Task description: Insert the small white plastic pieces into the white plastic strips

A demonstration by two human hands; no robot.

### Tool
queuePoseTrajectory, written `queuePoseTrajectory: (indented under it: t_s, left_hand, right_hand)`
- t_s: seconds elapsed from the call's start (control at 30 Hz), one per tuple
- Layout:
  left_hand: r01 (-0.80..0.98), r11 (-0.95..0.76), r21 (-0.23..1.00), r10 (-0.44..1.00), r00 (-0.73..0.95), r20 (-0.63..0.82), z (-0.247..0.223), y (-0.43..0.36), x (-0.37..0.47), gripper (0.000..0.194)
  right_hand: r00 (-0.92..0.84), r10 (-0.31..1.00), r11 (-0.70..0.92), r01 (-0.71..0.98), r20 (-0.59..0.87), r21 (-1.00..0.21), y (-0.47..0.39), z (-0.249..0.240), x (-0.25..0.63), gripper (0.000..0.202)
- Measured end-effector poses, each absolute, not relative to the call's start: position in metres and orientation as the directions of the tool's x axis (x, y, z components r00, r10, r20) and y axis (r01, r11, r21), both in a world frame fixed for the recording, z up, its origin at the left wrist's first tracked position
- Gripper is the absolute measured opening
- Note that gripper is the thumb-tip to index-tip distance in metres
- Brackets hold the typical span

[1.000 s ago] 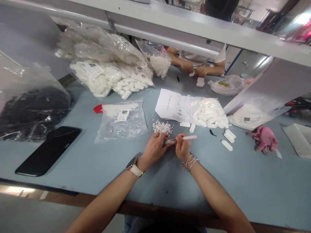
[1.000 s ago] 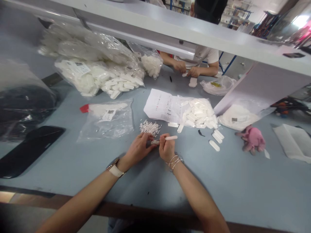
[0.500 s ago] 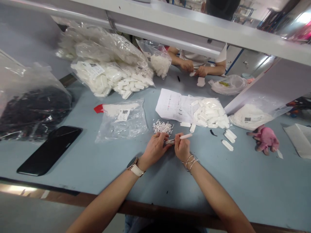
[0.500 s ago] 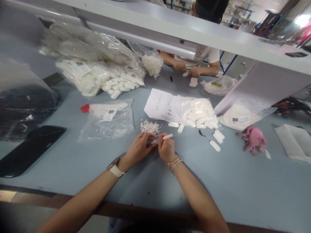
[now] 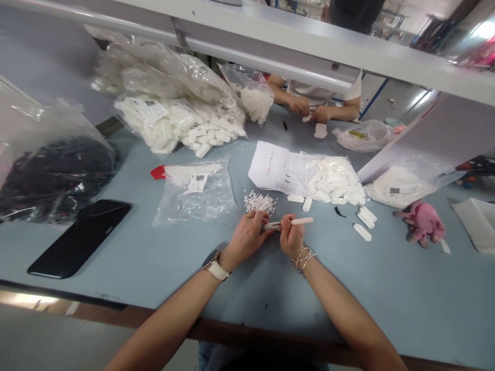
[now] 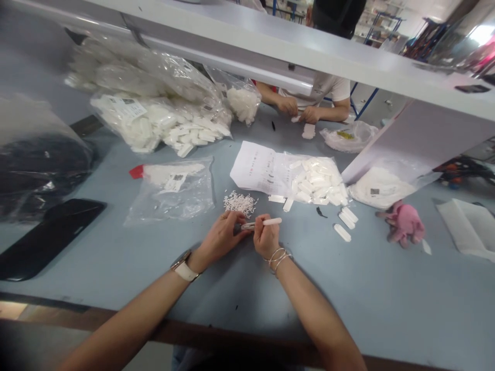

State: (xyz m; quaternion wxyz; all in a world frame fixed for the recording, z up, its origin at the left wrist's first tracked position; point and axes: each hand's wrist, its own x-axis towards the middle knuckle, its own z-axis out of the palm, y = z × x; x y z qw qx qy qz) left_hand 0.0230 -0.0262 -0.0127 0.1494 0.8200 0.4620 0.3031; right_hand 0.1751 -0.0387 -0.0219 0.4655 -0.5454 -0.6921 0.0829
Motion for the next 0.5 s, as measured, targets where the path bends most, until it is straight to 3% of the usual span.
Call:
queuePoseTrajectory:
  t_s: [0.5]
  left_hand:
    - [0.664, -0.523, 0.534, 0.852, 0.387, 0.353, -0.0122, -0.026, 0.0229, 0.036]
  right_hand:
    - [-0.059, 0.812, 0.425, 0.741, 0.581, -0.52, -0.0355, -0.0193, 0.1728, 0.042]
